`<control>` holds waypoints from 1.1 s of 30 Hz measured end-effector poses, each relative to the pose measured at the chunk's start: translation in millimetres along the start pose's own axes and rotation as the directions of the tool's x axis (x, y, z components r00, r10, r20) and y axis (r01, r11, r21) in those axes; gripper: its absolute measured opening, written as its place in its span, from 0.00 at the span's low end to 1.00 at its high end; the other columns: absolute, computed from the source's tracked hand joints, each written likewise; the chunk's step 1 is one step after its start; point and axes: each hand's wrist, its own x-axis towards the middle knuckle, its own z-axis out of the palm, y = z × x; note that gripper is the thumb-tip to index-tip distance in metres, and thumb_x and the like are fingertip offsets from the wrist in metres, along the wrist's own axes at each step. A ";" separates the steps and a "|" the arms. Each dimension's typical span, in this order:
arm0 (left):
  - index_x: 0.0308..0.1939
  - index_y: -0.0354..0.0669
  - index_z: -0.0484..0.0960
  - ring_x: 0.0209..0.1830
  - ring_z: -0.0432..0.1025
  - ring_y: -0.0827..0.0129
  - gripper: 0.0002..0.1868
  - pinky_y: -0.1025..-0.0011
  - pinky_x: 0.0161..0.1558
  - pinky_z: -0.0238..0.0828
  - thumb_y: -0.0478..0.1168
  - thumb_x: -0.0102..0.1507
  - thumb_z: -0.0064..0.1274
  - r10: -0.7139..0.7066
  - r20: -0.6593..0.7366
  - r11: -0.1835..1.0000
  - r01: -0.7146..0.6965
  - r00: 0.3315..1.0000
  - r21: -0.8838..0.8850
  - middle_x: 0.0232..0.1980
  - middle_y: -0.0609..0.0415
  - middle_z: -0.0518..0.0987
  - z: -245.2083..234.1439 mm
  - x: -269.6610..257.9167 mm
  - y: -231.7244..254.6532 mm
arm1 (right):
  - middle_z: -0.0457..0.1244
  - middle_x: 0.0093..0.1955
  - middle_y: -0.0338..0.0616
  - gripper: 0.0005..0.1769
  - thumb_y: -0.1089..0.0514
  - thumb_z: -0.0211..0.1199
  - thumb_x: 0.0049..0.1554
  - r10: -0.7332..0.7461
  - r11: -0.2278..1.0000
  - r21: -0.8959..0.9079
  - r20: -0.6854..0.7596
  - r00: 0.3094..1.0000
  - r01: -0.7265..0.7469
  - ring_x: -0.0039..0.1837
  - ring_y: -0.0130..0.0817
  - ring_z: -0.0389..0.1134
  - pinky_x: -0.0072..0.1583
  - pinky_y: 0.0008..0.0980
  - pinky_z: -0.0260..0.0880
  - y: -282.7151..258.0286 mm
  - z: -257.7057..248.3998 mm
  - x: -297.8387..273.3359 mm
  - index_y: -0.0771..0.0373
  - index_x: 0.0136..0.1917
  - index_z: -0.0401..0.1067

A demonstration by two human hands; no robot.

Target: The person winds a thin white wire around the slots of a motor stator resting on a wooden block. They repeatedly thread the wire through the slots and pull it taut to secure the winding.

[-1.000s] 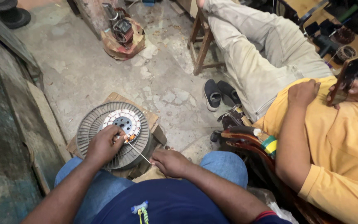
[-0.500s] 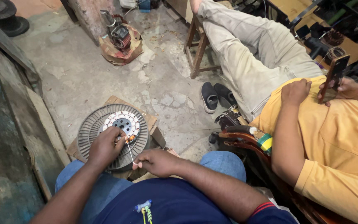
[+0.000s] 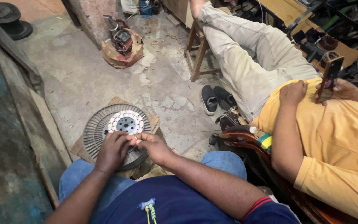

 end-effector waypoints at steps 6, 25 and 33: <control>0.42 0.45 0.84 0.50 0.73 0.53 0.11 0.58 0.51 0.72 0.36 0.56 0.61 -0.003 -0.022 1.000 0.002 1.000 -0.013 0.50 0.52 0.79 1.6 -3.0 -2.4 | 0.69 0.63 0.44 0.14 0.62 0.50 0.63 0.002 0.996 0.084 0.023 1.000 -0.004 0.64 0.27 0.69 0.67 0.29 0.65 15.8 -10.5 -6.2 0.68 0.58 0.72; 0.40 0.47 0.85 0.46 0.74 0.58 0.08 0.60 0.48 0.72 0.41 0.58 0.62 0.024 0.191 0.999 -0.030 0.981 0.028 0.44 0.57 0.81 -23.4 22.8 -6.9 | 0.66 0.59 0.43 0.13 0.57 0.51 0.69 -0.063 0.979 -0.186 0.133 0.989 0.087 0.63 0.28 0.65 0.67 0.32 0.65 19.1 -10.0 -14.2 0.67 0.58 0.71; 0.38 0.48 0.84 0.49 0.73 0.61 0.09 0.60 0.52 0.66 0.43 0.56 0.62 0.103 0.053 0.994 -0.105 0.993 0.026 0.43 0.58 0.81 -18.0 19.4 -12.5 | 0.69 0.59 0.46 0.13 0.58 0.51 0.66 -0.053 0.998 -0.042 0.053 0.997 0.055 0.59 0.31 0.68 0.65 0.33 0.67 12.1 -11.6 -12.9 0.68 0.56 0.72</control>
